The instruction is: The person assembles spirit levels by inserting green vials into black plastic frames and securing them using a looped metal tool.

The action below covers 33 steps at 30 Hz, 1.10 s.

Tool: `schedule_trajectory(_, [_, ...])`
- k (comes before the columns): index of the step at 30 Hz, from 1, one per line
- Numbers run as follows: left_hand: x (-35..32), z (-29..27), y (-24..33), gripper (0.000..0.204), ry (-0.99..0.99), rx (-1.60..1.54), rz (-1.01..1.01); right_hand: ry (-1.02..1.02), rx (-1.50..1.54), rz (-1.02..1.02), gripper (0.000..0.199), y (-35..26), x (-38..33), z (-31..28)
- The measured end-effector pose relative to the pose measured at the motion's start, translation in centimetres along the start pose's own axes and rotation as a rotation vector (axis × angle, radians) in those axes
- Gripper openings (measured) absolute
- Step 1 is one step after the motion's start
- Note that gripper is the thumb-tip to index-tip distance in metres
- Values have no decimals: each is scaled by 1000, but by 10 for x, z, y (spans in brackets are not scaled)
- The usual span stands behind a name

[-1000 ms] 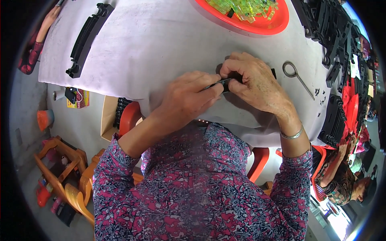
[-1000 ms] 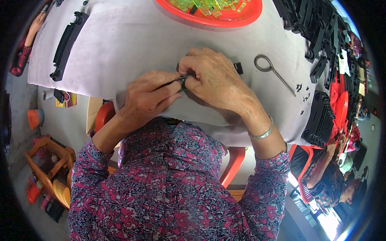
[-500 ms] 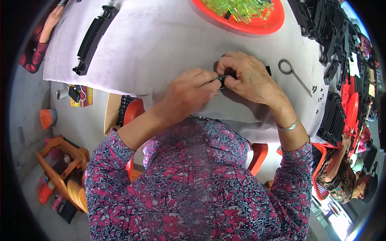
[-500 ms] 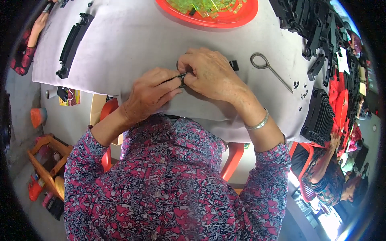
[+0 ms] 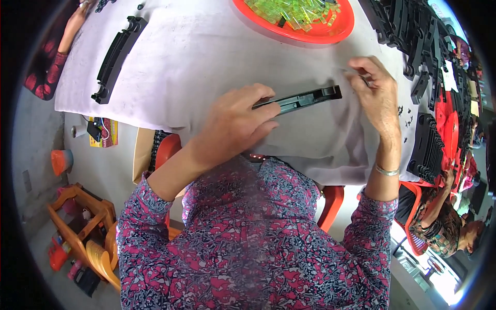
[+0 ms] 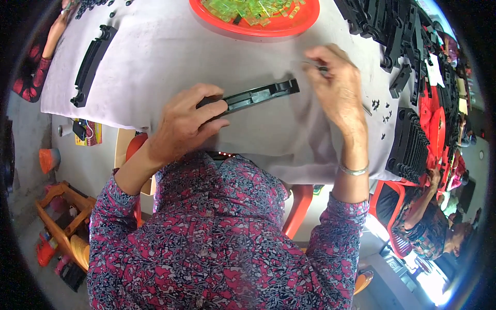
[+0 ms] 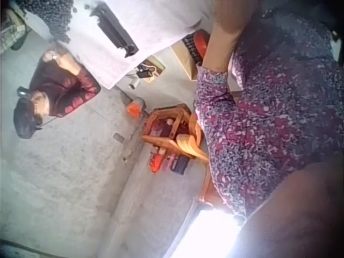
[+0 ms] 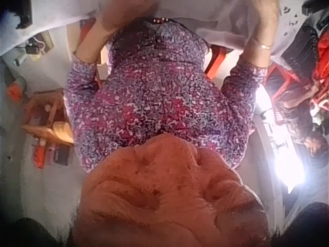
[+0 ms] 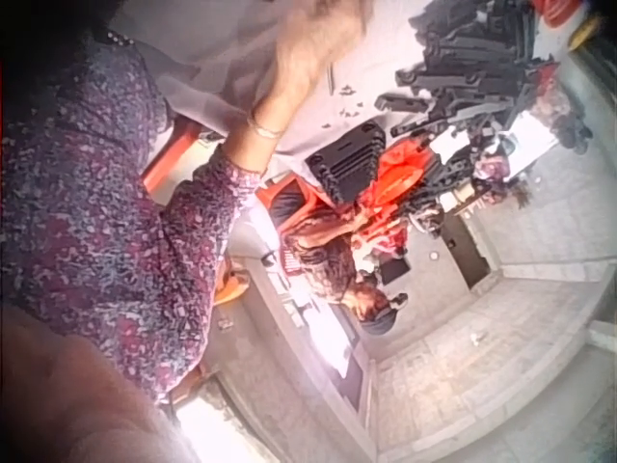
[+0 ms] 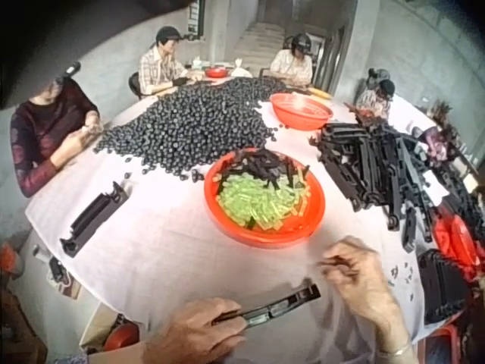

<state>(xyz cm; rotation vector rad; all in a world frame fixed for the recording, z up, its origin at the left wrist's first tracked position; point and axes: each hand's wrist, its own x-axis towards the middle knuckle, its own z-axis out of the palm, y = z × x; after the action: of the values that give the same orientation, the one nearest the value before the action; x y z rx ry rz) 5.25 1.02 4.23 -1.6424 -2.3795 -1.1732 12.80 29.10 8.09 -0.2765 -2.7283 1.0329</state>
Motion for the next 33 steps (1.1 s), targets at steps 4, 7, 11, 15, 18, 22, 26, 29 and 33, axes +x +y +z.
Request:
schedule_trajectory(4, [6,4,8,25,1,68,-5,59,-484,101,34,29,-21,-25])
schedule_trajectory(7, [18,8,21,25,-56,60,-120,60,-392,169,38,35,-30,-18])
schedule_trajectory(11, [22,18,21,25,-101,96,-148,161,-219,163,38,47,-30,-11])
schedule_trajectory(15, [20,20,18,23,-111,110,-108,65,21,336,32,61,-30,-20])
schedule_trajectory(18, [17,18,13,22,-76,95,-33,-19,77,398,20,59,-35,-22])
schedule_trajectory(22, [12,19,8,24,-61,99,9,202,121,304,15,34,-37,-18])
schedule_trajectory(26, [8,25,12,27,13,134,24,333,1049,65,25,-22,-31,-28])
schedule_trajectory(29, [5,32,14,31,72,148,-35,45,1500,-182,44,-46,-15,-18])
schedule_trajectory(33, [5,37,13,28,141,164,6,-6,1741,-151,55,-59,1,25])
